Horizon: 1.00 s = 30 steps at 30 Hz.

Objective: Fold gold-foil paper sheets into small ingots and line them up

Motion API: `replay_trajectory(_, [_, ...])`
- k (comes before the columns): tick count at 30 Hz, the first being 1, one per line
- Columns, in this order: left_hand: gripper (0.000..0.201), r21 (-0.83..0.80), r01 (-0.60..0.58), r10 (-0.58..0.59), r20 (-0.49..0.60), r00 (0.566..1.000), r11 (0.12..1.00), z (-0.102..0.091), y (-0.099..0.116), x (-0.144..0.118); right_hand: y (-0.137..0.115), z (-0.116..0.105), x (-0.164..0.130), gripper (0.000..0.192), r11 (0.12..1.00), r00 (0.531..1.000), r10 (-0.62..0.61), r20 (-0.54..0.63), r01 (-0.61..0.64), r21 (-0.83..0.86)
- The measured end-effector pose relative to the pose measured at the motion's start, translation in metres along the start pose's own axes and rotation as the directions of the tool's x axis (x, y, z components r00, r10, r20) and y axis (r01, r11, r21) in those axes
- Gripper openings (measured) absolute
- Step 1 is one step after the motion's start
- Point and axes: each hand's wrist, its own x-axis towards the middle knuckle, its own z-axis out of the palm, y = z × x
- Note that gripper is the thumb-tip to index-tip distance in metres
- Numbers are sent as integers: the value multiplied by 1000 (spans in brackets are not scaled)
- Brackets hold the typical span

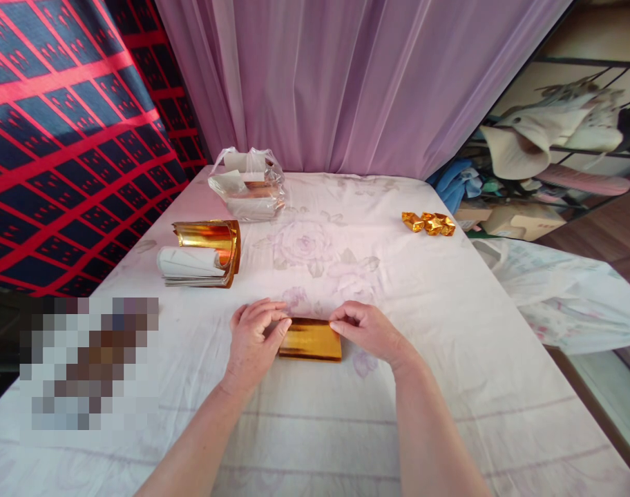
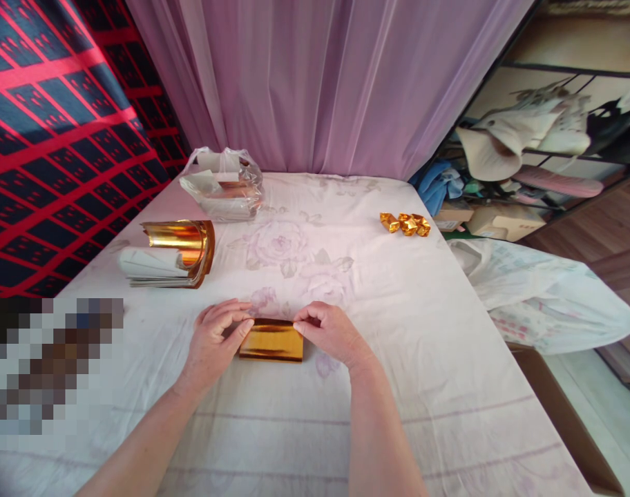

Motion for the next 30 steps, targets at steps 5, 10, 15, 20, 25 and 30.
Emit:
replay_trajectory(5, [11,-9,-9,9,-20,1000,1000,2,-2,-1,1,0,0,16,1000,1000,2,0,-2,14])
replay_trajectory(10, [10,-12,-14,14,-25,1000,1000,2,-2,-1,-1,0,0,18,1000,1000,18,9,-18,16])
replay_trajectory(15, [10,-1,7,-7,-7,1000,1000,1,0,0,1,1,0,19,1000,1000,17,-3,-17,21])
replay_trajectory(20, [9,4,20,-20,-1,1000,1000,1,0,0,3,2,1,18,1000,1000,7,6,-7,25])
replay_trajectory(25, [8,-8,20,-20,-20,1000,1000,2,0,0,2,2,1,18,1000,1000,18,7,-19,21])
replay_trajectory(30, [8,-4,23,-23,-12,1000,1000,2,1,0,2,2,1,19,1000,1000,22,1,-22,17])
